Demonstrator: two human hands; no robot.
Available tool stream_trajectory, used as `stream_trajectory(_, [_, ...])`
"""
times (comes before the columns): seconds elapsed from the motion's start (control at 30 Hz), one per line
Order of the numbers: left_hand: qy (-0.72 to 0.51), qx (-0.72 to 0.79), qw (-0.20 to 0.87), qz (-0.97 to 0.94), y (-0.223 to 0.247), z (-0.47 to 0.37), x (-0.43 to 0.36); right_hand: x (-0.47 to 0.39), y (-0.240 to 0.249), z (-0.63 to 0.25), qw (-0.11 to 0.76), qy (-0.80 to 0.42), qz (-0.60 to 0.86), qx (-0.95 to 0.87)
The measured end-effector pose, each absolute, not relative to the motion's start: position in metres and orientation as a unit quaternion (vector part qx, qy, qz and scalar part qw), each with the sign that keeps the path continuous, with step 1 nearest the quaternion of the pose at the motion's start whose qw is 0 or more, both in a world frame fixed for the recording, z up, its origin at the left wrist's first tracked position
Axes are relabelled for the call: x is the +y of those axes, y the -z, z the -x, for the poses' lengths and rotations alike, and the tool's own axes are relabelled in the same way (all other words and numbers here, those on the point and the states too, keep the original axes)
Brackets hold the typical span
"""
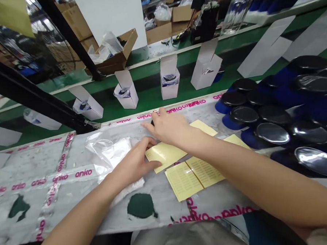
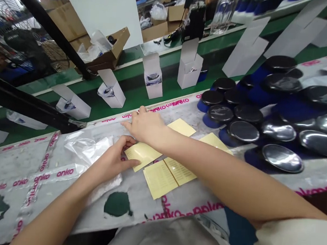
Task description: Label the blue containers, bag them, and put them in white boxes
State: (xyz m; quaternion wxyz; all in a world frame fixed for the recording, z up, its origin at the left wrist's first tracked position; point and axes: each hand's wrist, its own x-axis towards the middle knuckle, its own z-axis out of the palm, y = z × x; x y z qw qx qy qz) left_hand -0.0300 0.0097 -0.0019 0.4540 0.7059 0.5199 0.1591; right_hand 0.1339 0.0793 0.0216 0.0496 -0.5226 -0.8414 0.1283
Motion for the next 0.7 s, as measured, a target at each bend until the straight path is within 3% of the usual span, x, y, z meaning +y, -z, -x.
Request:
stream_trajectory(0.2, [-0.187, 0.485, 0.560, -0.645, 0.002, 0.034, 0.012, 0.063, -0.021, -0.167, 0.059, -0.195, 0.516, -0.832])
stream_trajectory(0.4, [-0.263, 0.449, 0.682, -0.515, -0.002, 0.030, 0.012, 0.000, 0.003, -0.180, 0.300, -0.070, 0.465, -0.830])
stream_trajectory(0.57, [-0.299, 0.427, 0.735, -0.433, -0.002, 0.025, 0.008, -0.042, 0.026, -0.176, 0.365, -0.025, 0.461, -0.808])
stream_trajectory(0.7, [-0.292, 0.414, 0.766, -0.396, -0.001, 0.022, 0.005, -0.046, 0.033, -0.171, 0.432, -0.056, 0.476, -0.764])
